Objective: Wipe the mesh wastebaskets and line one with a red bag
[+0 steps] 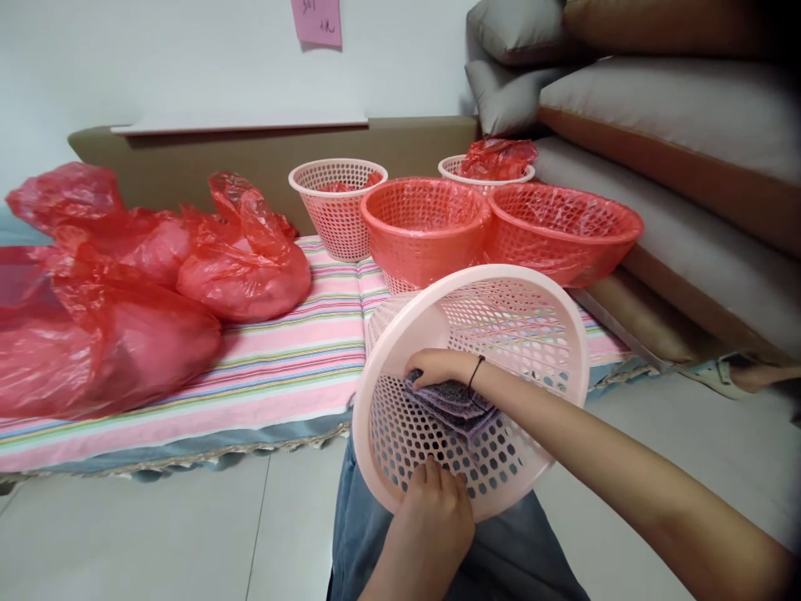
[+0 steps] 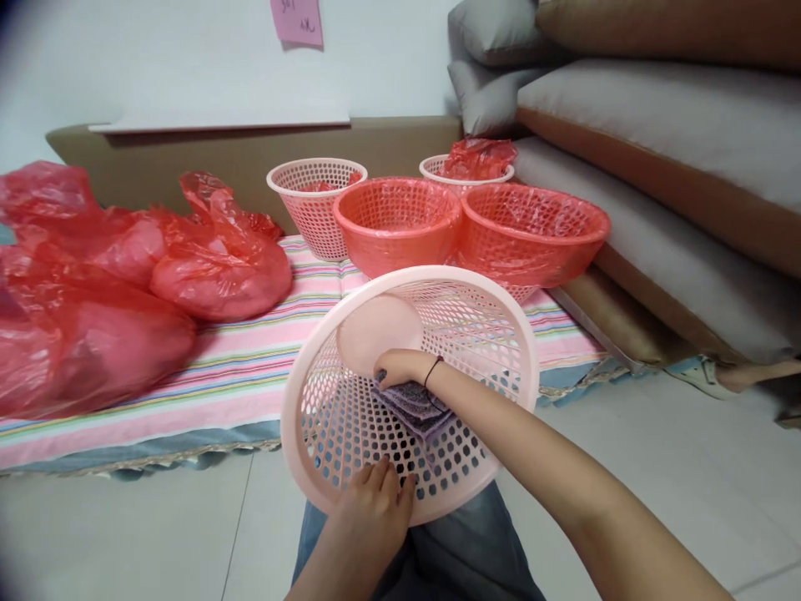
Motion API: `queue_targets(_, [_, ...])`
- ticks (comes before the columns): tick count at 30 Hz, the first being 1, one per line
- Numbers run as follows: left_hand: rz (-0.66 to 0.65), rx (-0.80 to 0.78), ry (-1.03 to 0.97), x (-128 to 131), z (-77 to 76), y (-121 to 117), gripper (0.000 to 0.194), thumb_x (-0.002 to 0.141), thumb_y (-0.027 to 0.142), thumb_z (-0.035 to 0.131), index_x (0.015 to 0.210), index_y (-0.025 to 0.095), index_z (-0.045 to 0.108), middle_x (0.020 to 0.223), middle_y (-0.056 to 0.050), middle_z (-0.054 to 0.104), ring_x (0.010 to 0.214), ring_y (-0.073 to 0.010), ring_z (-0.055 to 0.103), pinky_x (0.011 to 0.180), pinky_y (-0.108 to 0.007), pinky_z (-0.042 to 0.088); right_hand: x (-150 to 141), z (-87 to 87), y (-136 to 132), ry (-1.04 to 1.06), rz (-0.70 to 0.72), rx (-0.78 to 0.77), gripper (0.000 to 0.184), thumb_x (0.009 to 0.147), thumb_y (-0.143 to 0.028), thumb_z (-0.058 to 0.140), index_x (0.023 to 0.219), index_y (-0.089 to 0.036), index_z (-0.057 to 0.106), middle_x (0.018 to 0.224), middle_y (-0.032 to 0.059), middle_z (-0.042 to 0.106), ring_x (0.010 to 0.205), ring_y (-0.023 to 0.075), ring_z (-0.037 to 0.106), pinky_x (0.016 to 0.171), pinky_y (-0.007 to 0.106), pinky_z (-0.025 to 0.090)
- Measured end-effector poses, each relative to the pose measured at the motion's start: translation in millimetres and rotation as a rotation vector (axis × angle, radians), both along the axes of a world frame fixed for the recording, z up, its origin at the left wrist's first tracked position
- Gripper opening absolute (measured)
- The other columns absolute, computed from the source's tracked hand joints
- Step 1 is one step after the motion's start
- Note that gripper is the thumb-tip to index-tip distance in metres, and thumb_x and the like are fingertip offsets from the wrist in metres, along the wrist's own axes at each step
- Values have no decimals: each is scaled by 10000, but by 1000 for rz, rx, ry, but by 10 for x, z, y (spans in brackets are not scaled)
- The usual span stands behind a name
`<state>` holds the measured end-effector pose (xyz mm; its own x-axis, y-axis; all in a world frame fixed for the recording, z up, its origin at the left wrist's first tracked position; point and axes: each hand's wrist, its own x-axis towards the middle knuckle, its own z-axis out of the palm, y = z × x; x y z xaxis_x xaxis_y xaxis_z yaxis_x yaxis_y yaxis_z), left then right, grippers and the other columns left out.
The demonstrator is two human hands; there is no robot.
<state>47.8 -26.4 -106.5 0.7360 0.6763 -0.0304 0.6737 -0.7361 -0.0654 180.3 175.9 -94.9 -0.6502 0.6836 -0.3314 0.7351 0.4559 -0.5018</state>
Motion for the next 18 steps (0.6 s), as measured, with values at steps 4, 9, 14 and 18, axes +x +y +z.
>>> queue_targets(4, [-36,16,-49,-81,77,25,279,907,101,515,1081,108,733,962,-180,747,882,-288,697,712,-361,535,159,30,152,43,16,-71,299,786,-204,662,1052,-105,756,1027,90,757,917,218,685,844,277,501])
queue_targets(9, [-25,28,-94,-54,36,9,240,892,92,529,986,101,750,870,-170,742,770,-270,686,627,-348,522,304,43,198,108,14,-137,372,712,-211,719,1072,-120,735,1046,73,747,942,211,670,858,272,501])
queue_targets(14, [36,74,-126,8,-108,-52,277,858,51,513,951,120,765,870,-178,744,779,-278,675,627,-361,510,334,68,167,191,-9,-182,326,775,-176,611,1085,-153,708,1071,29,735,954,174,665,884,261,500])
queue_targets(18, [30,102,-138,15,-144,-33,209,818,89,576,865,139,774,833,-169,743,772,-289,677,628,-371,520,327,-8,123,177,-50,-163,319,811,-160,556,1098,-151,694,1059,26,737,920,175,675,845,264,516])
